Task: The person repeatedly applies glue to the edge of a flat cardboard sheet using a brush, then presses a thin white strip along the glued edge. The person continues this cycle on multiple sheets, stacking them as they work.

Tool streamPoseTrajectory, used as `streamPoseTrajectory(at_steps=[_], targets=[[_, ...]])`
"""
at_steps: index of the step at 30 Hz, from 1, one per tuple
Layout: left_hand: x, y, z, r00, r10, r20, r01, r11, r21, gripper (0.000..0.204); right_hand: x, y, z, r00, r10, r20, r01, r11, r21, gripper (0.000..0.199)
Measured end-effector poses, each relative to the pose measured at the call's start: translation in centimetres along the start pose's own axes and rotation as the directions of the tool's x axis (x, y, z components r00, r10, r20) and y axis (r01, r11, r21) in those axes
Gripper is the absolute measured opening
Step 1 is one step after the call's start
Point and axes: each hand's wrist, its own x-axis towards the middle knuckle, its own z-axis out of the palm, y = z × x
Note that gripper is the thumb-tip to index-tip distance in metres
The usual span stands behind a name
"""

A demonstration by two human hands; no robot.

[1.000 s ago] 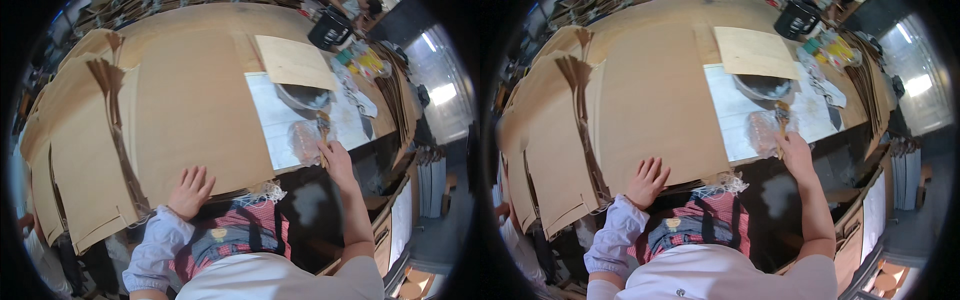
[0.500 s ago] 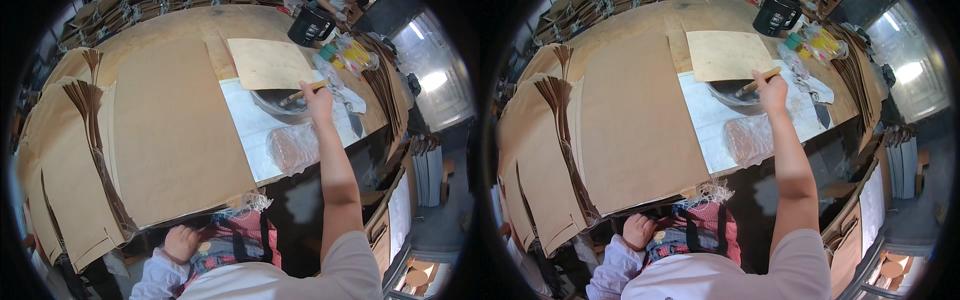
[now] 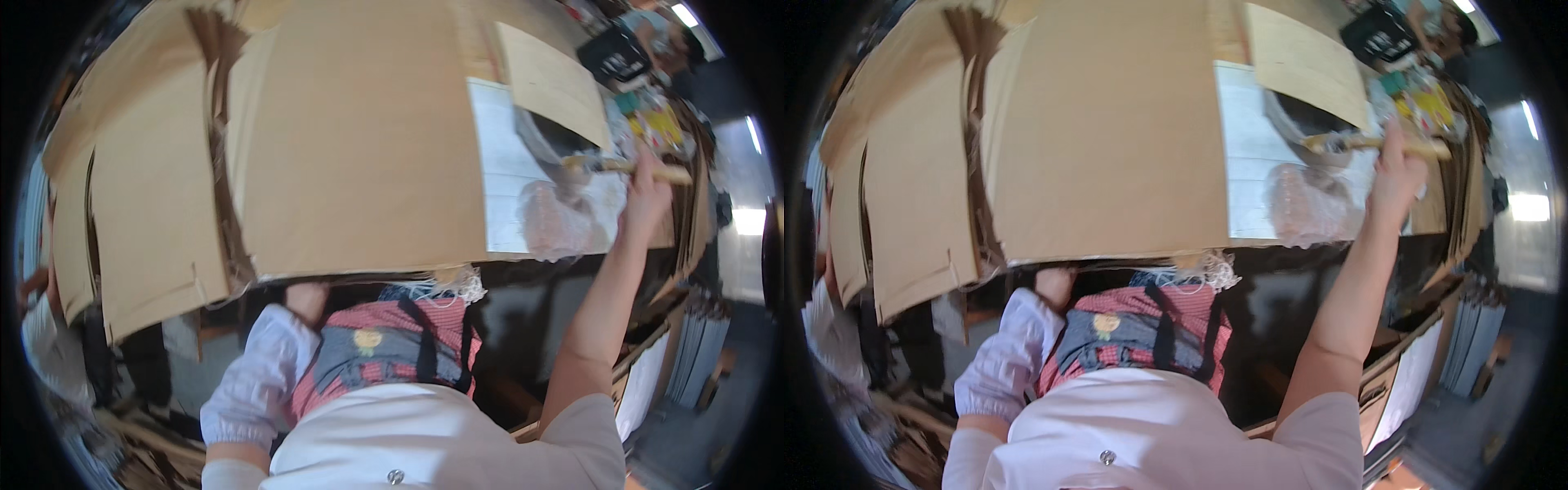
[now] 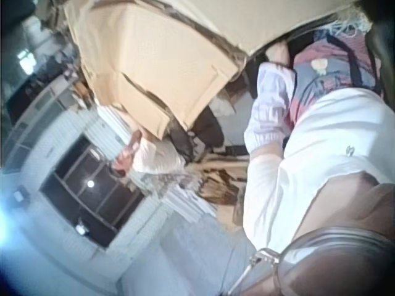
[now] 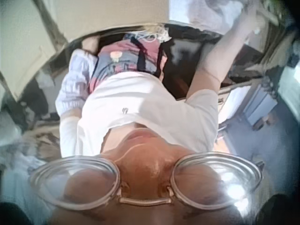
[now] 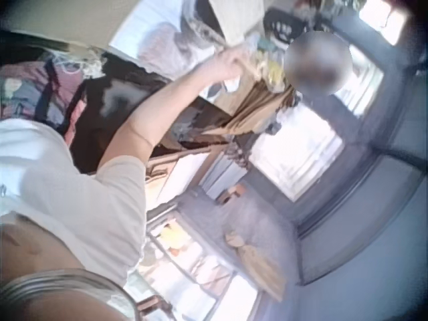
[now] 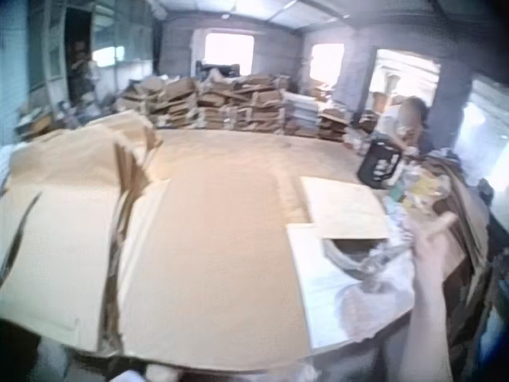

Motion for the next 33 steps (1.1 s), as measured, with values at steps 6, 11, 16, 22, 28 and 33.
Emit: streamPoseTrajectory(at_steps=[6,11,16,22,28,33], targets=[[-2.4,0.5,-2.5,0.932,0.068,-0.356,-0.146,0.969,-0.197,0.008,-17.1,-4.2,3.1,0.924,0.014,0.383,-0.09,0.979,0.182,0.012],[-5.8,1.8,-9.6,0.927,-0.021,-0.375,-0.126,0.923,-0.363,0.008,-22.8,-6.5,10.2,0.457,-0.221,0.862,0.155,0.974,0.167,0.019],[-7.3,2.0,-14.3,0.889,-0.149,-0.433,0.048,0.97,-0.237,0.017,-24.5,-7.3,12.7,0.368,-0.259,0.893,0.21,0.959,0.192,0.015],[-4.3,0.8,-13.3,0.947,-0.108,-0.301,0.074,0.99,-0.122,0.013,-24.8,-7.4,13.9,0.351,-0.147,0.925,0.22,0.973,0.071,0.011],[-3.7,1.3,-13.4,0.965,-0.082,-0.248,0.091,0.996,0.024,0.02,-26.7,-7.2,14.4,0.464,-0.105,0.879,0.071,0.994,0.081,0.009],[-3.6,1.7,-13.0,0.964,-0.094,-0.248,0.104,0.994,0.027,0.018,-24.1,-3.7,11.4,0.585,0.314,0.747,-0.154,0.948,-0.278,0.009]])
